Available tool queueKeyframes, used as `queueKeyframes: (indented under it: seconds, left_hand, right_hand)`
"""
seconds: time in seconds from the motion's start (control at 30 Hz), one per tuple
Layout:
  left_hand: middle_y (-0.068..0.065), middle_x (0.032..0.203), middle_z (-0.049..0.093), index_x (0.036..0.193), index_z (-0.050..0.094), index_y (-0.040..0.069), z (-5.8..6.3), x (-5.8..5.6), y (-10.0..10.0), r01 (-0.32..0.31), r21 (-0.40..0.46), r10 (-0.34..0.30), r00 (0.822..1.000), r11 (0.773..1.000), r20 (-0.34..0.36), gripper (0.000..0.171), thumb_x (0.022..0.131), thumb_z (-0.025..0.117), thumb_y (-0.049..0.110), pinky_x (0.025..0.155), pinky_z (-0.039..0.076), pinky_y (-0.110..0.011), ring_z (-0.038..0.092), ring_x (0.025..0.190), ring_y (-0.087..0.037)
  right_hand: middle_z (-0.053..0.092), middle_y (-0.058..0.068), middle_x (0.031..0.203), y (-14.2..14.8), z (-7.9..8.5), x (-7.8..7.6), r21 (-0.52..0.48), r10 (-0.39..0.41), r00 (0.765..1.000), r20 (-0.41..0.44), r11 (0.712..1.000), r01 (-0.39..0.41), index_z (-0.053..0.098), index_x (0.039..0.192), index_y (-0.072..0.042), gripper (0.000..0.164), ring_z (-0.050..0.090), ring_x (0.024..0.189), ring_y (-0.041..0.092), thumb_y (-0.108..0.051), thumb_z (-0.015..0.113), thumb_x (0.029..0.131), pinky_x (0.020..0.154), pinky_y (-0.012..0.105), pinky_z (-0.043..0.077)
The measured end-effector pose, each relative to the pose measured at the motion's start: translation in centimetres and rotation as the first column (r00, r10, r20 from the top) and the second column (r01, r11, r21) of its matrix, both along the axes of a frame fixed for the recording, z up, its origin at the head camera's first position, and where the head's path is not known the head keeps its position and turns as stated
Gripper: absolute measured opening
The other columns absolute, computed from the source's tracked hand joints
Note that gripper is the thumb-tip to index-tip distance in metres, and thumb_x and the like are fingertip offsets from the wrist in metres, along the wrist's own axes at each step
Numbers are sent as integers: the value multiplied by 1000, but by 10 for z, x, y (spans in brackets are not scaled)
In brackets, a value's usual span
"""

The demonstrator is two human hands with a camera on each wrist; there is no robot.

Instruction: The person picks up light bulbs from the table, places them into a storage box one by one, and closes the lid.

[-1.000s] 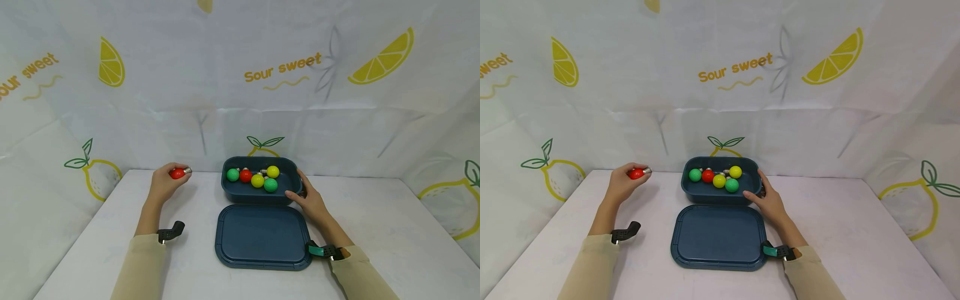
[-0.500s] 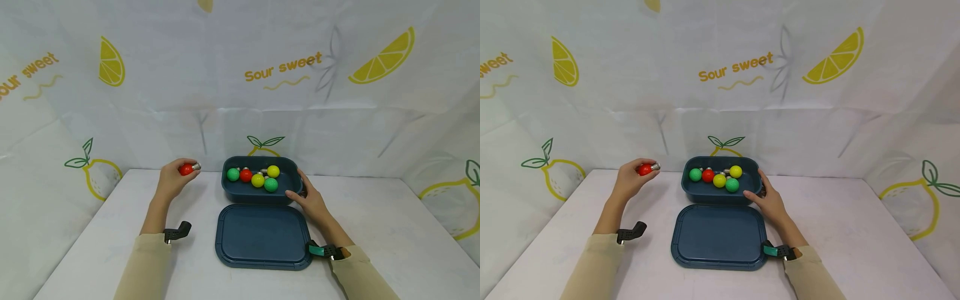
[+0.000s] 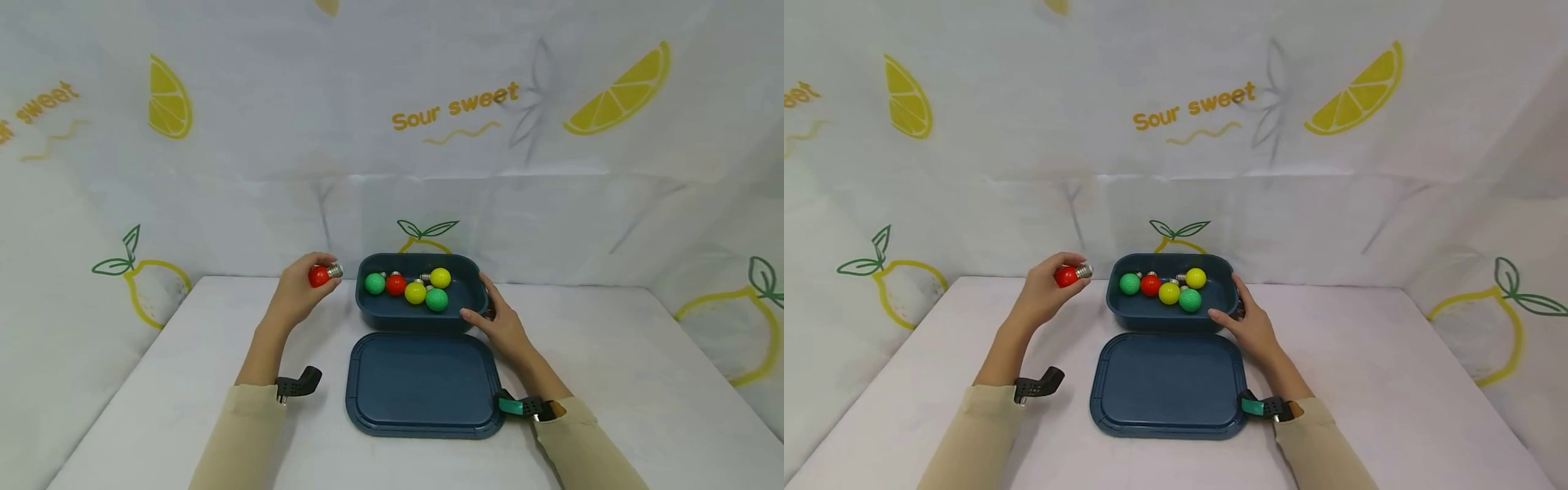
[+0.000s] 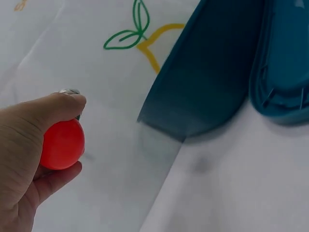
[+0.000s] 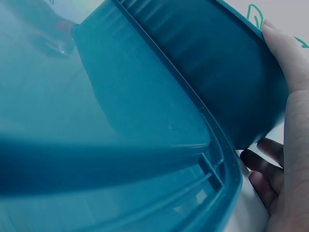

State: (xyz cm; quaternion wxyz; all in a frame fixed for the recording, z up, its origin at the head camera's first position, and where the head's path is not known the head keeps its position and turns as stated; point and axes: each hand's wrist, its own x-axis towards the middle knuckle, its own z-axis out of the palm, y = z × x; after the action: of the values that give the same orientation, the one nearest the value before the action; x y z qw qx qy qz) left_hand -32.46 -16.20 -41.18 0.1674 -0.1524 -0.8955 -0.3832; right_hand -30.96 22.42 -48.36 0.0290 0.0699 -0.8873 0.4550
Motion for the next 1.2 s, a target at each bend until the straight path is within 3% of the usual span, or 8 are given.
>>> queueKeyframes:
  seconds: [0.5,1.03,1.2]
  left_hand:
    - [-6,120,61,123,59,11,-1,-5,45,116,-82,-117,993,990,-5,37,88,69,19,94,53,-39,57,109,-22]
    - [-3,114,59,113,65,14,-9,-20,70,211,-100,-208,977,972,41,32,87,71,32,88,53,-34,55,101,-19]
    - [0,111,64,111,69,17,-12,-25,79,214,-183,-213,977,960,21,29,86,72,32,84,53,-32,56,99,-18]
  right_hand:
    - [38,19,150,0,-1,0,-11,-5,1000,-14,1000,5,8,152,-41,85,54,121,36,-49,63,87,100,54,44]
    - [37,20,150,0,1,1,-9,-2,1000,-22,1000,2,8,152,-41,86,54,121,36,-49,63,87,99,54,45]
    - [37,20,150,0,2,1,-2,-4,1000,-24,1000,4,8,152,-42,86,54,122,37,-50,63,87,100,55,45]
